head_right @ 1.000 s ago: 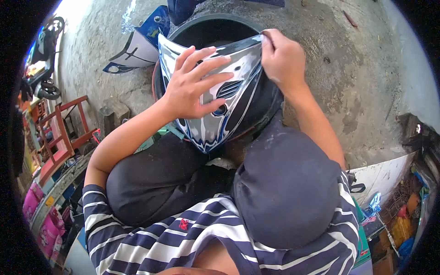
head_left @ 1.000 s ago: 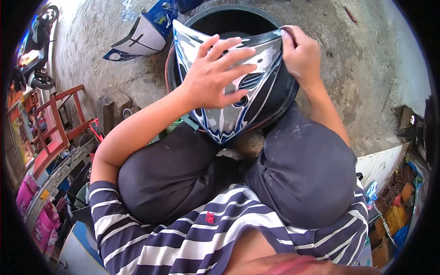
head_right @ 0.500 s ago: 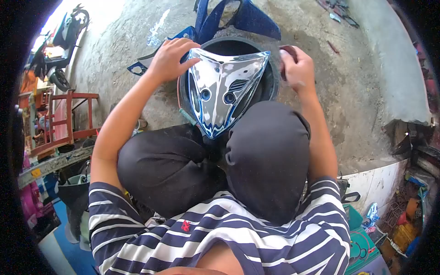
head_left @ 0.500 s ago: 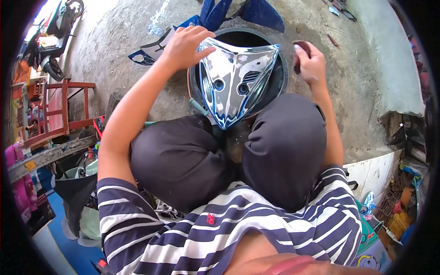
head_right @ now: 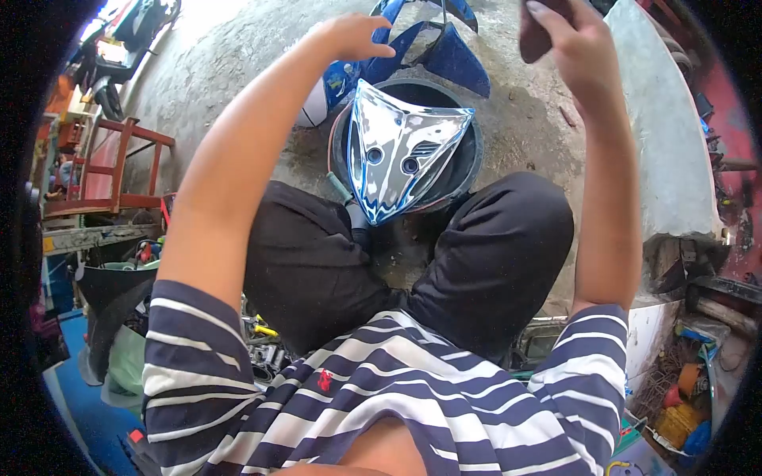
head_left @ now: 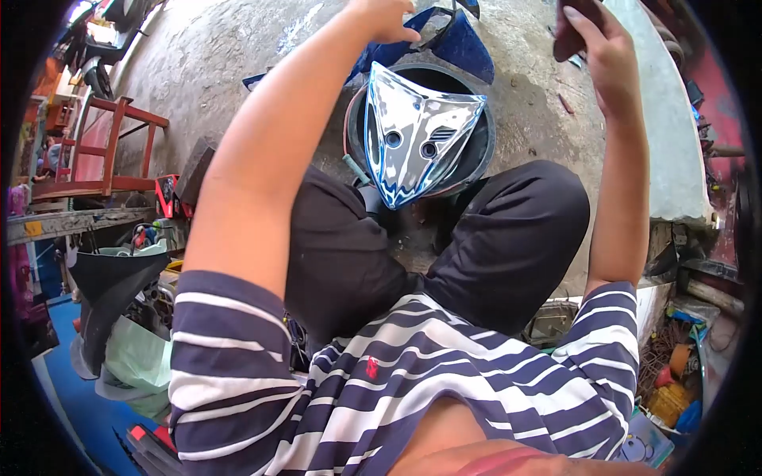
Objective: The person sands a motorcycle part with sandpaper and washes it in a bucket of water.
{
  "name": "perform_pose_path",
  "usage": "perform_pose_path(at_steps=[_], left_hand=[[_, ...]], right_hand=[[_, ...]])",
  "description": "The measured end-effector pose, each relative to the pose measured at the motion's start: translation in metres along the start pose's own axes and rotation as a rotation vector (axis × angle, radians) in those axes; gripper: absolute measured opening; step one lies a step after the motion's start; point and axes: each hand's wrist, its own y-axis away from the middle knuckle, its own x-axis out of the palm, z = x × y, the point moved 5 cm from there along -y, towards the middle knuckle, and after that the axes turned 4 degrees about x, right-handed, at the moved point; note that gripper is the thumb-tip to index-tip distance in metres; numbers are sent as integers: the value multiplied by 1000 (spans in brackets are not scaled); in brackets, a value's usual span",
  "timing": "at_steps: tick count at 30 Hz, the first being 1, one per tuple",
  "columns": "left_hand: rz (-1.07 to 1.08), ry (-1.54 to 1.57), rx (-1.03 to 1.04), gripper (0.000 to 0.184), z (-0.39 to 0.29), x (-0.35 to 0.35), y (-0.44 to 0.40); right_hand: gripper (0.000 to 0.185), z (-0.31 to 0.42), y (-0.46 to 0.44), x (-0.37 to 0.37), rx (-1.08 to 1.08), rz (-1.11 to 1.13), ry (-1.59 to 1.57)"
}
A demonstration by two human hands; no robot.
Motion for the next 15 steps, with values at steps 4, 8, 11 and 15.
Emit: perform_pose_path(at_steps=[4,8,11,15], left_hand=[[216,-4,87,82,12,54,6],[261,41,-113,88,54,88,4],[378,-2,-123,100,68,109,10],[364,9,-17,131,48,118,16]], right_hand=[[25,8,-16,61,31,77,206],[25,-53,-5,119,-37,317,474],[23,-104,12,148,-64,575,568],[20,-114,3,192,-482,761,885]])
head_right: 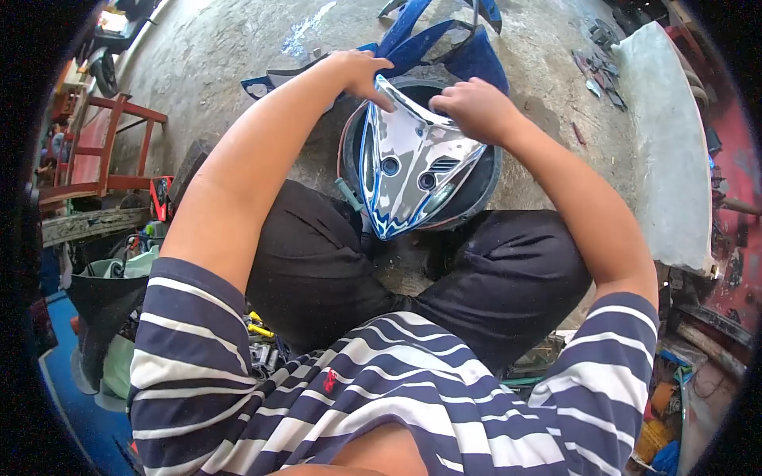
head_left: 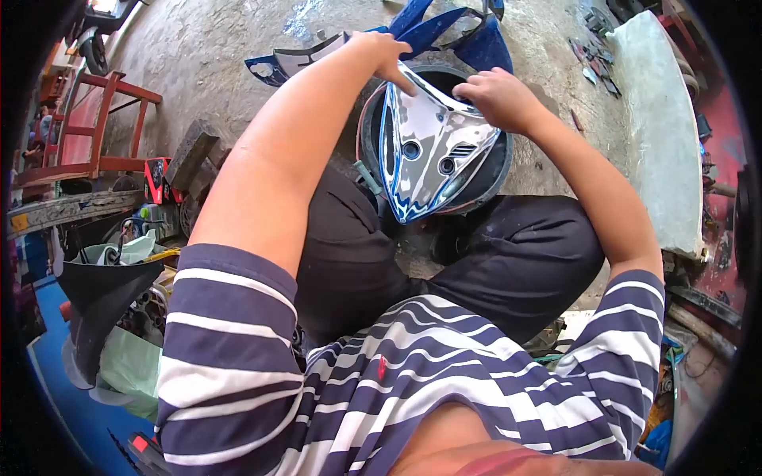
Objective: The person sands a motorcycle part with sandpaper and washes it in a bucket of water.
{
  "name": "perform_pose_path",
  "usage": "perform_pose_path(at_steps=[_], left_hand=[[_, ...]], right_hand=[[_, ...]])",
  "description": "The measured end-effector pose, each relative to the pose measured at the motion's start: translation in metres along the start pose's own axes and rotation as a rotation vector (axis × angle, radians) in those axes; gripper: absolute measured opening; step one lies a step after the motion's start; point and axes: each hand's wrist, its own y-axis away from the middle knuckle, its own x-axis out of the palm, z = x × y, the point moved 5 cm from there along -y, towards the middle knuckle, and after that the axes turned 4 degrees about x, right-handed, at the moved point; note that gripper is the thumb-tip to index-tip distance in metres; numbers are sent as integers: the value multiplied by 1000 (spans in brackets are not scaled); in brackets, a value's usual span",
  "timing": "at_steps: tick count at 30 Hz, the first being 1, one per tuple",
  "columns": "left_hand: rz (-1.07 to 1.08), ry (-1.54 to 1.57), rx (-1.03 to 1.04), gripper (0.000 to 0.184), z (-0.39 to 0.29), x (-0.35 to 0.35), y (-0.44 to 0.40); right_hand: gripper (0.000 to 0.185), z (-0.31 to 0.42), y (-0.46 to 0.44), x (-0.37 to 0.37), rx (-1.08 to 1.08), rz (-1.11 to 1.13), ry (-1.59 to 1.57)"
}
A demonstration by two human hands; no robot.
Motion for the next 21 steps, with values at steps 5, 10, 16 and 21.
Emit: perform_pose_path(at_steps=[5,10,16,21], left_hand=[[76,70,-35,131,-25,6,-11],[290,46,-36,121,-44,23,-17],[287,166,-4,103,-44,30,-28],[228,154,32,88,-44,41,-35]], right_hand=[[14,24,2,53,-166,92,44],[12,22,6,49,-194,10,27],[7,14,-2,36,-124,-73,124],[5,33,-3,46,-267,-50,95]])
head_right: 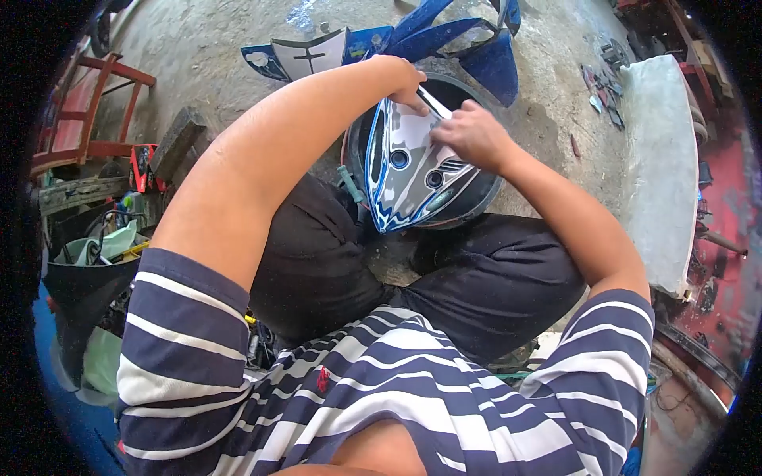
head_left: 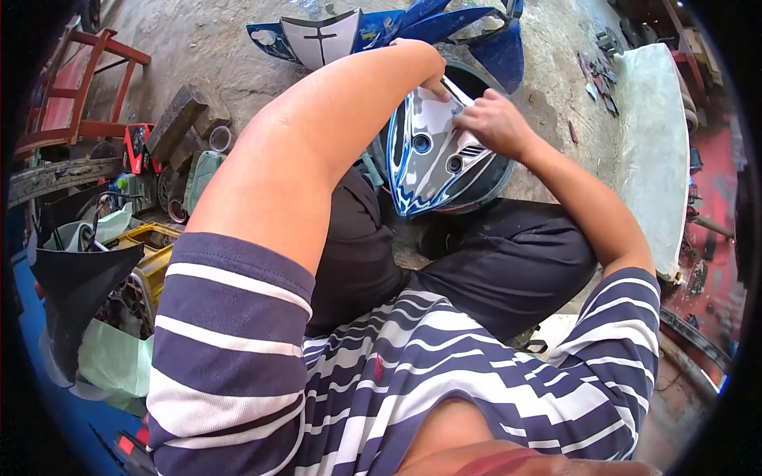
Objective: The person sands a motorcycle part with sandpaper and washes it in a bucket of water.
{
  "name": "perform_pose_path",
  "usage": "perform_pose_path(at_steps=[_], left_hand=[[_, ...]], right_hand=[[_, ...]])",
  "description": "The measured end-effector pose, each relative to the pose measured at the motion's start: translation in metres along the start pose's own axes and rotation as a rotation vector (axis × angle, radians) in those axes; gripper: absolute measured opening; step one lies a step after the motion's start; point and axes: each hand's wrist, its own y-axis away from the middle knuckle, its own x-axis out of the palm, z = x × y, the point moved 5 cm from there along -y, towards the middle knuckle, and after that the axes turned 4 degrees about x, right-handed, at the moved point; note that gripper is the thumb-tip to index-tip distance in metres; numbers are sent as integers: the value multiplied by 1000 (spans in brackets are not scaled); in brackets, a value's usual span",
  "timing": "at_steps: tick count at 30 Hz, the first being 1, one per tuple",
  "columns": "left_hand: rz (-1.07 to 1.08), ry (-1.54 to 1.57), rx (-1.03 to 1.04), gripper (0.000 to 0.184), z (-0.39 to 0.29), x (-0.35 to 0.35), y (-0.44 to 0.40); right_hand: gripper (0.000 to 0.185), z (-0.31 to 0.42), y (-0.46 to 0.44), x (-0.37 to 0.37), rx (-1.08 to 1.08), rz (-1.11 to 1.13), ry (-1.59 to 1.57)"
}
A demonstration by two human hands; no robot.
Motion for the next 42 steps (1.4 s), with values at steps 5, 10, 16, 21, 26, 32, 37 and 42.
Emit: perform_pose_path(at_steps=[5,10,16,21,26,32,37,42], left_hand=[[-18,3,77,82,-1,12,-17],[218,-55,168,114,-17,-2,-19],[263,-38,204,114,-29,-12,0],[287,-49,212,112,-31,-12,-8],[234,-64,194,113,-32,-16,-4],[160,-97,230,113,-31,-18,-2],[209,-108,236,113,-33,-8,-27],[134,-79,242,113,-23,-3,-26]], right_hand=[[8,0,6,5,48,11,-68],[13,-9,5,0,141,-21,-90],[15,-12,6,-4,102,-43,-10],[15,4,10,1,57,-25,-144],[17,-8,13,-5,142,-34,-68],[20,-12,13,-4,155,-35,-65],[25,8,7,2,65,-9,-158],[19,-8,1,-15,159,46,-114]])
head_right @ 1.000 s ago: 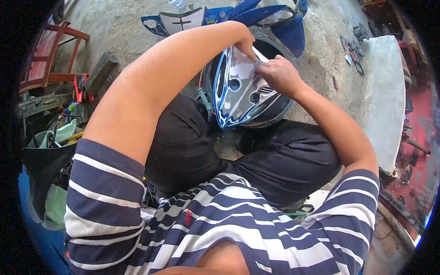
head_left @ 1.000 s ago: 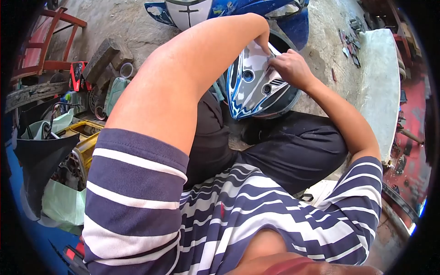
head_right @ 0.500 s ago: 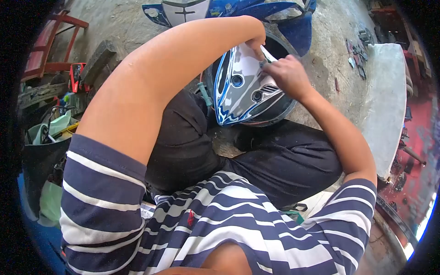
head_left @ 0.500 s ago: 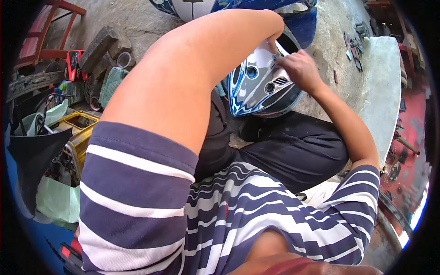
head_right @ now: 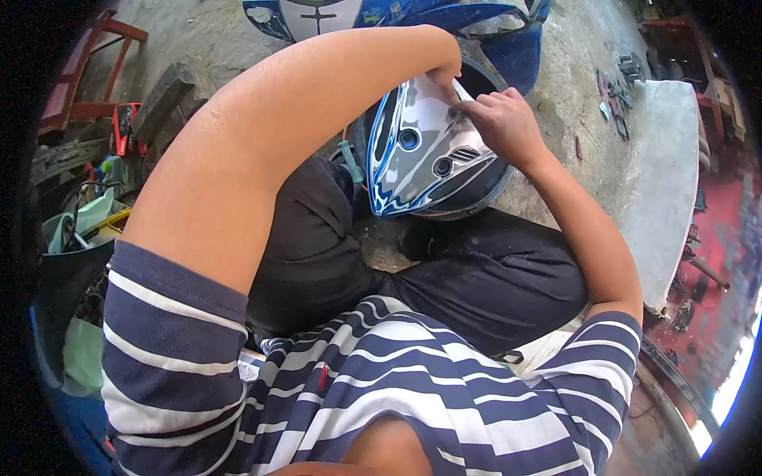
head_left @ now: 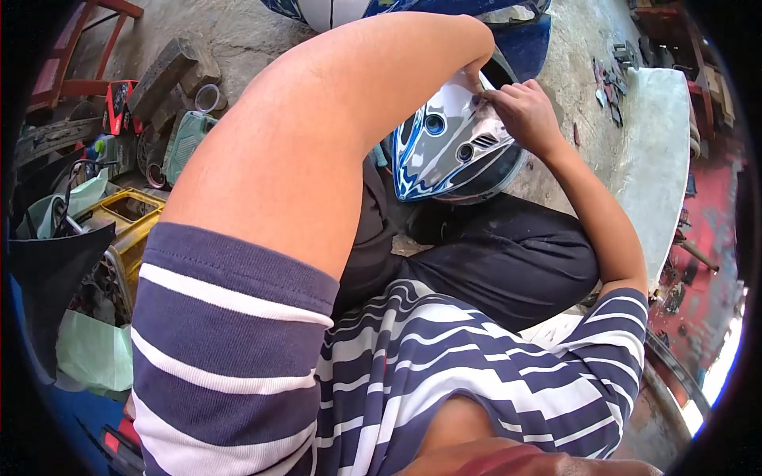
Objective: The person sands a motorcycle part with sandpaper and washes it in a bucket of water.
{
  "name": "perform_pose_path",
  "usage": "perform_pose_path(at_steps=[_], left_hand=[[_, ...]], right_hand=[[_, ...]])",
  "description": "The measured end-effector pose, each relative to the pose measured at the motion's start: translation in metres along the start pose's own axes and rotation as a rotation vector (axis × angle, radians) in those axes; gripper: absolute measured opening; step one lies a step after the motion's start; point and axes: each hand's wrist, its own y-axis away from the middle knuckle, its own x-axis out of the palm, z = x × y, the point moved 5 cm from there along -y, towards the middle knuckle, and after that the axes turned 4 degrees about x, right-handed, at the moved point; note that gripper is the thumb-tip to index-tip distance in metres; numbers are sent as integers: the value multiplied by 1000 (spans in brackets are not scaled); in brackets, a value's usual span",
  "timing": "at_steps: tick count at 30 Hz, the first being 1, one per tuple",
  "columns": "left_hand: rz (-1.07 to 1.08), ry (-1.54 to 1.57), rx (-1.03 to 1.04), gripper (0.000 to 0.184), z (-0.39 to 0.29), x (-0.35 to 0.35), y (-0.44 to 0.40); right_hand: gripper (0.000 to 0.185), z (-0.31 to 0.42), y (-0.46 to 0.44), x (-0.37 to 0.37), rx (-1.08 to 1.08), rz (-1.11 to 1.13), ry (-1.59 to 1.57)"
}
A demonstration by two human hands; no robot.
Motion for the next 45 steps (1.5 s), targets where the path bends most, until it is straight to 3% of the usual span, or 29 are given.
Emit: perform_pose_path(at_steps=[2,7,11,15,17,30,40,45], left_hand=[[24,-25,-9,113,-2,-2,-4],[55,19,16,115,-4,-14,9],[80,-34,32,114,-3,-18,0],[88,-38,-8,112,-8,-22,12],[72,7,-26,111,-8,-21,16],[-248,-72,-12,109,17,-15,16],[-176,75,-172,110,13,-27,44],[-209,106,-255,109,4,-32,69]], right_hand=[[18,3,6,15,-64,-26,-86],[17,-7,7,7,85,26,47],[18,9,10,16,-38,-69,-113],[18,-11,10,6,93,-49,0],[18,-5,11,9,25,-79,-28],[15,1,2,10,28,-64,10],[14,-13,-6,7,206,-58,-89],[13,7,-5,20,91,7,-139]])
